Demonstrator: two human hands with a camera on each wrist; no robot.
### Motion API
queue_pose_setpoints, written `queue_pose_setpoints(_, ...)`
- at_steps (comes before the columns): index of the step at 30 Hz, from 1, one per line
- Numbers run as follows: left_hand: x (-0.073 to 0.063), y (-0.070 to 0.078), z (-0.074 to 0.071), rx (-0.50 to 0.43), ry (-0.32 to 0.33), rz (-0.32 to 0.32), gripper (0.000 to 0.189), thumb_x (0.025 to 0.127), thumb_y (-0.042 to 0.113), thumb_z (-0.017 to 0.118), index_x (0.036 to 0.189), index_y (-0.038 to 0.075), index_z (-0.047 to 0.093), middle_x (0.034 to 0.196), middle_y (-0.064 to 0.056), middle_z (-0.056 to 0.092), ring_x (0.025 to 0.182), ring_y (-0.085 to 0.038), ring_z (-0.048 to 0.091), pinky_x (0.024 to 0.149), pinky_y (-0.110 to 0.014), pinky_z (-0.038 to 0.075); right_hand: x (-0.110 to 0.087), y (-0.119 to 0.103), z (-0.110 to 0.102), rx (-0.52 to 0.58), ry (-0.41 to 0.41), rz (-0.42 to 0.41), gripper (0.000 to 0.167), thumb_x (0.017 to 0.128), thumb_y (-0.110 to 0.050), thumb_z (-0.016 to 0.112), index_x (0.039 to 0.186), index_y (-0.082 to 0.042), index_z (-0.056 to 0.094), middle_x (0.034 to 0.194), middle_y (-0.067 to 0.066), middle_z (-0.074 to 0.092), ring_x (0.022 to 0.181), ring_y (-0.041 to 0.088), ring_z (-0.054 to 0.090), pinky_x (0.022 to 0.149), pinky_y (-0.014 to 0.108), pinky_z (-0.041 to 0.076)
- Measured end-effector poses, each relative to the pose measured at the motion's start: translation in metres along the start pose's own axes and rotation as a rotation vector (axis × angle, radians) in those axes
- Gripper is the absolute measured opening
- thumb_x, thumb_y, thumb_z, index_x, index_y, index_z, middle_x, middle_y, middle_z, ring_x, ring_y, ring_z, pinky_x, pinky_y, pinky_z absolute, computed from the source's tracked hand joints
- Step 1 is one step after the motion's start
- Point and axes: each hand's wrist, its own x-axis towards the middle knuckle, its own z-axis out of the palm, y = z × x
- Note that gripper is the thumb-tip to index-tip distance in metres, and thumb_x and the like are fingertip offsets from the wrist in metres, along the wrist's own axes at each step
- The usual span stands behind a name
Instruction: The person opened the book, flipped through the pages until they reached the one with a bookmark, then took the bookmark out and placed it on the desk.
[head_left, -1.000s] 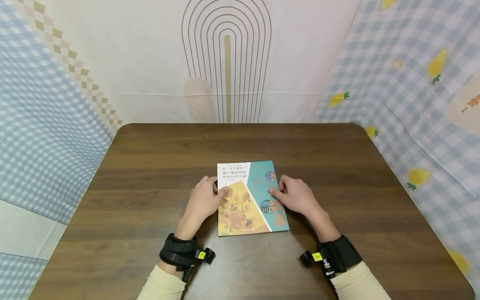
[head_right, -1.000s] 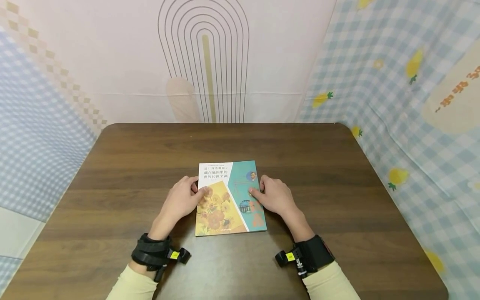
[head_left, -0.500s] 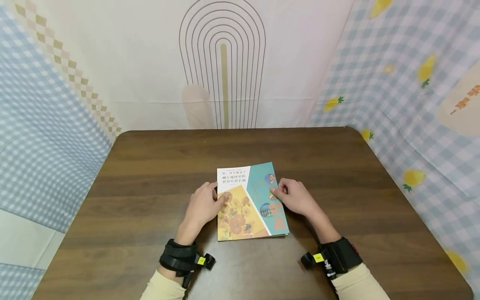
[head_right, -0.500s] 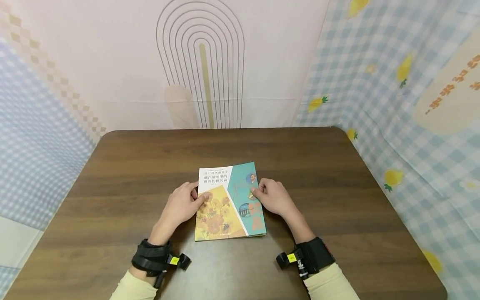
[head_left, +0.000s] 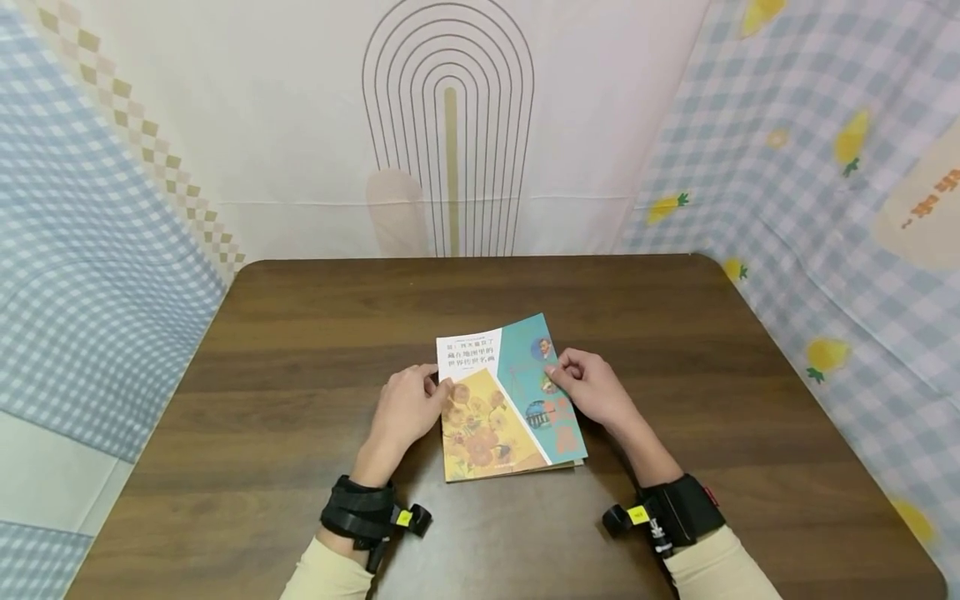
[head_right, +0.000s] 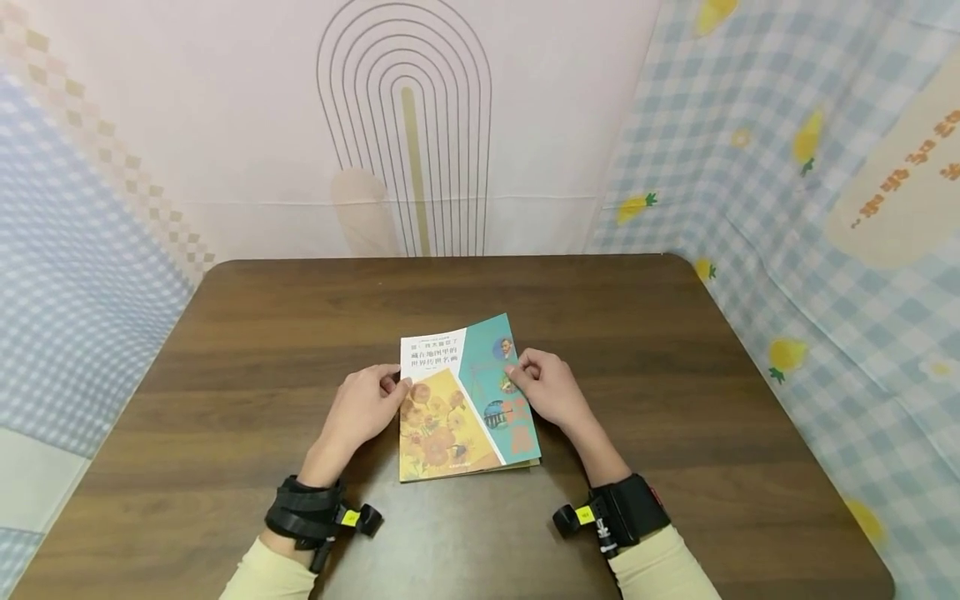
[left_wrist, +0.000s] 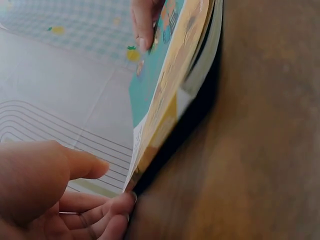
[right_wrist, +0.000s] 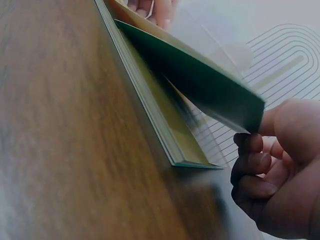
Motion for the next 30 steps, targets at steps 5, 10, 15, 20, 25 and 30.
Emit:
queue_pose_setpoints(5, 0.001, 0.002, -0.003, -0.136, 0.091, 0.043, 0.031, 0.105, 0.023, 0.067, 0.127, 0.002, 0.073, 0.08, -0.002, 0.064, 0.064, -0.016, 0.056, 0.061, -0.034, 0.047, -0.002, 0.001, 0.001, 0.023, 0.008, 0.005, 0.03, 0.108, -0.029, 0.066, 0.089, -0.007, 0.058, 0.063, -0.003, 0.03, 0.056, 0.017, 0.031, 0.06, 0.034, 0.033)
queue_pose_setpoints(10, -0.002, 0.003, -0.001, -0.286, -0.019, 0.079, 0.029, 0.108, 0.026, 0.065, 0.129, 0.007, 0.07, 0.086, -0.001, 0.066, 0.067, -0.014, 0.064, 0.06, -0.032, 0.053, -0.003, -0.002, 0.004, 0.048, -0.008, 0.028, 0.028, 0.109, -0.03, 0.065, 0.094, -0.006, 0.062, 0.061, -0.003, 0.029, 0.053, 0.017, 0.029, 0.057, 0.033, 0.033)
queue_pose_setpoints(15, -0.003, 0.004, 0.001, -0.402, -0.146, 0.091, 0.025, 0.109, 0.024, 0.064, 0.126, 0.007, 0.069, 0.085, -0.006, 0.069, 0.066, -0.018, 0.07, 0.063, -0.032, 0.059, -0.001, -0.005, 0.005, 0.031, -0.003, 0.034, 0.021, 0.109, -0.03, 0.065, 0.106, -0.009, 0.067, 0.058, -0.003, 0.029, 0.049, 0.016, 0.027, 0.053, 0.032, 0.031)
queue_pose_setpoints(20, -0.002, 0.005, 0.002, -0.43, -0.192, 0.079, 0.018, 0.108, 0.021, 0.063, 0.12, 0.01, 0.069, 0.083, -0.007, 0.069, 0.067, -0.019, 0.071, 0.065, -0.034, 0.059, 0.001, -0.008, 0.004, 0.02, 0.013, 0.017, 0.019, 0.108, -0.03, 0.065, 0.108, -0.011, 0.067, 0.058, -0.002, 0.03, 0.049, 0.018, 0.029, 0.052, 0.032, 0.031)
queue_pose_setpoints(25, -0.002, 0.005, 0.004, -0.42, -0.243, 0.062, 0.017, 0.108, 0.02, 0.063, 0.12, 0.008, 0.068, 0.085, -0.005, 0.07, 0.07, -0.017, 0.071, 0.066, -0.034, 0.059, -0.001, -0.009, 0.002, 0.018, 0.025, 0.01, 0.022, 0.108, -0.032, 0.065, 0.107, -0.01, 0.066, 0.06, -0.002, 0.031, 0.051, 0.018, 0.031, 0.054, 0.032, 0.032)
queue_pose_setpoints(30, -0.001, 0.007, 0.006, -0.435, -0.269, 0.062, 0.018, 0.108, 0.019, 0.064, 0.121, 0.006, 0.068, 0.088, -0.006, 0.07, 0.072, -0.017, 0.071, 0.067, -0.034, 0.059, -0.003, -0.009, 0.0, 0.039, 0.039, -0.01, 0.023, 0.108, -0.033, 0.065, 0.106, -0.01, 0.064, 0.062, -0.001, 0.03, 0.052, 0.018, 0.03, 0.055, 0.032, 0.032)
